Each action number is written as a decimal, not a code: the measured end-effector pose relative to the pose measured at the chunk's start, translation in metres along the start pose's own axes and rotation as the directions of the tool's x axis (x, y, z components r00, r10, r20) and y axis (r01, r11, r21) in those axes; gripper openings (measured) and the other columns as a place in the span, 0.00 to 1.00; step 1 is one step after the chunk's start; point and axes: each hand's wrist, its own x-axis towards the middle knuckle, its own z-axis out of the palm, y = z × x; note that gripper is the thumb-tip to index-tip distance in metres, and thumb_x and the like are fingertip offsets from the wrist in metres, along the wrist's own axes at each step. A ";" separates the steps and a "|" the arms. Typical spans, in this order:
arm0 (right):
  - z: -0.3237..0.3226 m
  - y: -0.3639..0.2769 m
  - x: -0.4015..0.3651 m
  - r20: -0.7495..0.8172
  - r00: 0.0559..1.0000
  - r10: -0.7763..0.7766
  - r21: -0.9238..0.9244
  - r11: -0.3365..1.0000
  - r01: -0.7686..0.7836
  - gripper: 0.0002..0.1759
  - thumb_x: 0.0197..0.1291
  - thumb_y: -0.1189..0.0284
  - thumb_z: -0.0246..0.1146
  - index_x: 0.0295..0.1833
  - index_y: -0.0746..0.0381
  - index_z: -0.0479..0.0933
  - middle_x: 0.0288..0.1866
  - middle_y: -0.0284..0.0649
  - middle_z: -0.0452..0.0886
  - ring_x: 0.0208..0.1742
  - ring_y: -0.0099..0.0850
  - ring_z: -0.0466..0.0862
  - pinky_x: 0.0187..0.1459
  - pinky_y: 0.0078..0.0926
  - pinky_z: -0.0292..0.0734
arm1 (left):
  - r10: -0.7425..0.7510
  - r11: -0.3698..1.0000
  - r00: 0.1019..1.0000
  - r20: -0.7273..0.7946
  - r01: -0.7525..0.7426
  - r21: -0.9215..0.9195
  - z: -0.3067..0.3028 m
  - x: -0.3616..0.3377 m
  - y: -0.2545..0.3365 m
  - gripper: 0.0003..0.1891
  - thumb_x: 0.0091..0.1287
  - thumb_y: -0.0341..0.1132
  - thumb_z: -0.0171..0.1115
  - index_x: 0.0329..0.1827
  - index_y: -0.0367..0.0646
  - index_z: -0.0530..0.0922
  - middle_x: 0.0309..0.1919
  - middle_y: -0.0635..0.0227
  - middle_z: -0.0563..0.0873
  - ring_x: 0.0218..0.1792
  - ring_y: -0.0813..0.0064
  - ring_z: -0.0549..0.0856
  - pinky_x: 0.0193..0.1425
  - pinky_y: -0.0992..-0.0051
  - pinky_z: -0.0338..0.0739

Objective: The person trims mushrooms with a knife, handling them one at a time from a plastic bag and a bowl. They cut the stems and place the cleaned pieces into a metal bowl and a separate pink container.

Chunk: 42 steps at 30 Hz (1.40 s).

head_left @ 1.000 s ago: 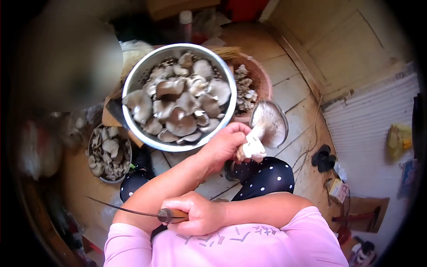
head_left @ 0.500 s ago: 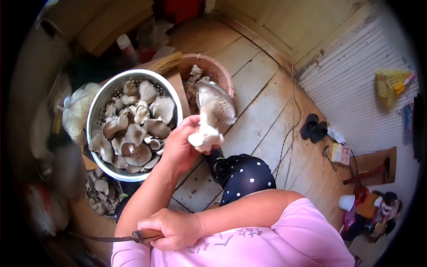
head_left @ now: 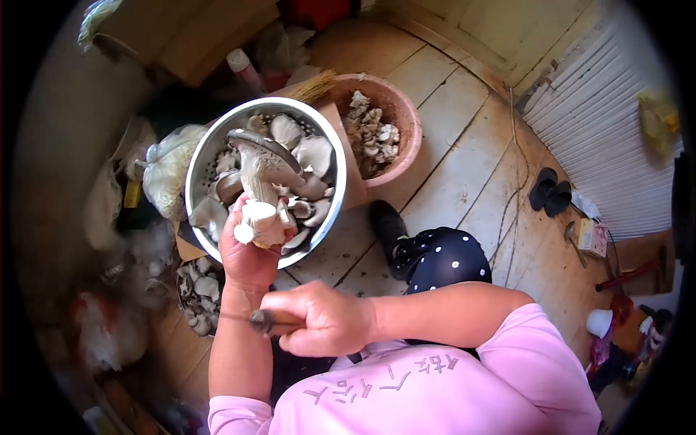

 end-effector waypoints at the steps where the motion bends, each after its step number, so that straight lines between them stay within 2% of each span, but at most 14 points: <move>1: -0.004 0.001 0.001 0.016 0.999 0.039 0.029 0.999 -0.039 0.11 0.59 0.82 0.57 0.48 0.67 0.72 0.32 0.27 0.71 0.34 0.16 0.68 0.35 0.19 0.68 | 0.019 0.999 0.998 -0.057 -0.021 -0.032 -0.001 -0.006 0.005 0.19 0.72 0.47 0.48 0.62 0.52 0.68 0.52 0.64 0.81 0.52 0.61 0.82 0.41 0.54 0.83; 3: -0.007 0.006 0.008 -0.037 0.999 -0.036 0.107 0.993 0.040 0.16 0.60 0.82 0.58 0.54 0.67 0.71 0.39 0.29 0.75 0.41 0.15 0.71 0.44 0.17 0.71 | 0.047 0.998 0.996 -0.069 -0.051 -0.048 -0.014 -0.012 0.016 0.19 0.72 0.46 0.48 0.63 0.52 0.69 0.51 0.63 0.82 0.50 0.60 0.83 0.42 0.53 0.83; 4: -0.015 -0.001 0.009 -0.032 0.999 0.024 -0.057 0.998 -0.025 0.19 0.61 0.81 0.58 0.58 0.68 0.70 0.43 0.31 0.76 0.47 0.15 0.72 0.50 0.16 0.71 | 0.053 0.998 0.994 -0.090 -0.055 -0.015 -0.017 -0.012 0.022 0.19 0.72 0.45 0.48 0.63 0.51 0.69 0.49 0.64 0.82 0.48 0.61 0.84 0.42 0.55 0.83; 5: -0.016 0.002 0.010 -0.113 0.991 0.077 0.050 0.996 -0.072 0.17 0.63 0.79 0.59 0.57 0.68 0.71 0.43 0.31 0.76 0.46 0.14 0.72 0.49 0.16 0.71 | 0.061 0.998 0.994 -0.094 -0.062 -0.013 -0.018 -0.013 0.026 0.19 0.72 0.45 0.48 0.63 0.51 0.69 0.49 0.64 0.82 0.48 0.61 0.84 0.42 0.55 0.83; 7: -0.022 -0.008 0.015 -0.190 0.973 0.133 -0.015 0.990 -0.138 0.16 0.64 0.78 0.59 0.56 0.68 0.72 0.44 0.30 0.76 0.46 0.14 0.73 0.49 0.16 0.71 | 0.096 0.995 0.993 -0.068 -0.093 0.040 -0.009 -0.020 0.035 0.20 0.71 0.45 0.49 0.63 0.50 0.70 0.48 0.66 0.83 0.45 0.62 0.85 0.41 0.57 0.83; 8: -0.021 -0.008 0.019 -0.251 0.967 0.034 0.015 0.999 -0.031 0.15 0.64 0.77 0.60 0.55 0.68 0.72 0.44 0.29 0.77 0.44 0.14 0.73 0.48 0.17 0.72 | 0.163 0.982 0.986 -0.040 -0.158 0.102 -0.016 -0.020 0.036 0.21 0.69 0.45 0.50 0.62 0.47 0.70 0.48 0.68 0.83 0.43 0.64 0.85 0.40 0.60 0.83; 9: -0.023 -0.003 0.021 -0.326 0.945 -0.005 -0.098 0.995 -0.029 0.12 0.61 0.71 0.62 0.47 0.66 0.74 0.32 0.34 0.78 0.35 0.19 0.73 0.40 0.25 0.74 | 0.169 0.981 0.985 -0.042 -0.164 0.100 -0.014 -0.024 0.038 0.21 0.69 0.45 0.50 0.62 0.47 0.70 0.48 0.68 0.83 0.43 0.64 0.85 0.40 0.60 0.83; 11: -0.029 -0.004 0.023 -0.364 0.931 0.028 -0.327 0.932 -0.156 0.12 0.62 0.72 0.62 0.48 0.66 0.75 0.36 0.30 0.79 0.38 0.16 0.74 0.43 0.20 0.74 | 0.199 0.977 0.974 -0.108 -0.189 0.098 -0.008 -0.032 0.043 0.23 0.68 0.46 0.51 0.62 0.46 0.70 0.47 0.68 0.83 0.42 0.66 0.84 0.40 0.61 0.82; 14: -0.030 0.004 0.025 -0.437 0.899 0.005 -0.406 0.891 -0.202 0.14 0.60 0.68 0.63 0.46 0.66 0.76 0.33 0.35 0.80 0.36 0.20 0.76 0.42 0.25 0.75 | 0.218 0.972 0.973 -0.079 -0.209 0.109 -0.006 -0.037 0.047 0.23 0.67 0.46 0.50 0.62 0.45 0.69 0.49 0.65 0.83 0.45 0.65 0.85 0.40 0.61 0.84; 18: -0.029 -0.002 0.027 -0.452 0.892 0.022 -0.432 0.869 -0.240 0.16 0.59 0.66 0.63 0.47 0.66 0.76 0.34 0.40 0.81 0.35 0.25 0.78 0.43 0.28 0.76 | 0.211 0.974 0.977 -0.039 -0.207 0.088 -0.010 -0.038 0.051 0.23 0.66 0.44 0.49 0.63 0.44 0.69 0.50 0.62 0.83 0.47 0.65 0.85 0.39 0.62 0.86; 20: -0.029 0.000 0.027 -0.455 0.890 0.015 -0.469 0.846 -0.254 0.16 0.60 0.64 0.62 0.46 0.66 0.75 0.35 0.49 0.82 0.37 0.41 0.83 0.43 0.36 0.76 | 0.207 0.975 0.977 -0.046 -0.202 0.096 -0.009 -0.038 0.051 0.23 0.66 0.43 0.49 0.63 0.44 0.70 0.49 0.62 0.83 0.46 0.65 0.85 0.39 0.63 0.87; 24: -0.031 0.003 0.028 -0.466 0.885 0.009 -0.478 0.839 -0.260 0.17 0.59 0.65 0.63 0.48 0.66 0.76 0.36 0.45 0.82 0.36 0.31 0.81 0.43 0.31 0.76 | 0.191 0.977 0.981 -0.034 -0.186 0.104 -0.011 -0.037 0.051 0.23 0.66 0.42 0.48 0.62 0.43 0.71 0.49 0.63 0.83 0.46 0.66 0.85 0.38 0.64 0.86; 34: -0.037 0.008 0.025 -0.469 0.883 -0.017 -0.500 0.829 -0.250 0.17 0.59 0.67 0.62 0.50 0.66 0.75 0.37 0.48 0.83 0.37 0.37 0.83 0.45 0.33 0.77 | 0.196 0.978 0.979 -0.059 -0.191 0.085 -0.007 -0.033 0.042 0.23 0.68 0.46 0.48 0.61 0.41 0.71 0.47 0.66 0.83 0.42 0.68 0.85 0.41 0.67 0.83; 42: -0.048 0.012 0.030 -0.481 0.873 -0.086 -0.600 0.758 -0.255 0.18 0.56 0.68 0.59 0.50 0.67 0.75 0.38 0.53 0.82 0.41 0.46 0.83 0.47 0.37 0.77 | 0.166 0.952 0.986 0.005 -0.161 0.260 0.000 -0.031 0.033 0.18 0.60 0.37 0.47 0.51 0.39 0.74 0.40 0.61 0.84 0.37 0.69 0.85 0.34 0.69 0.82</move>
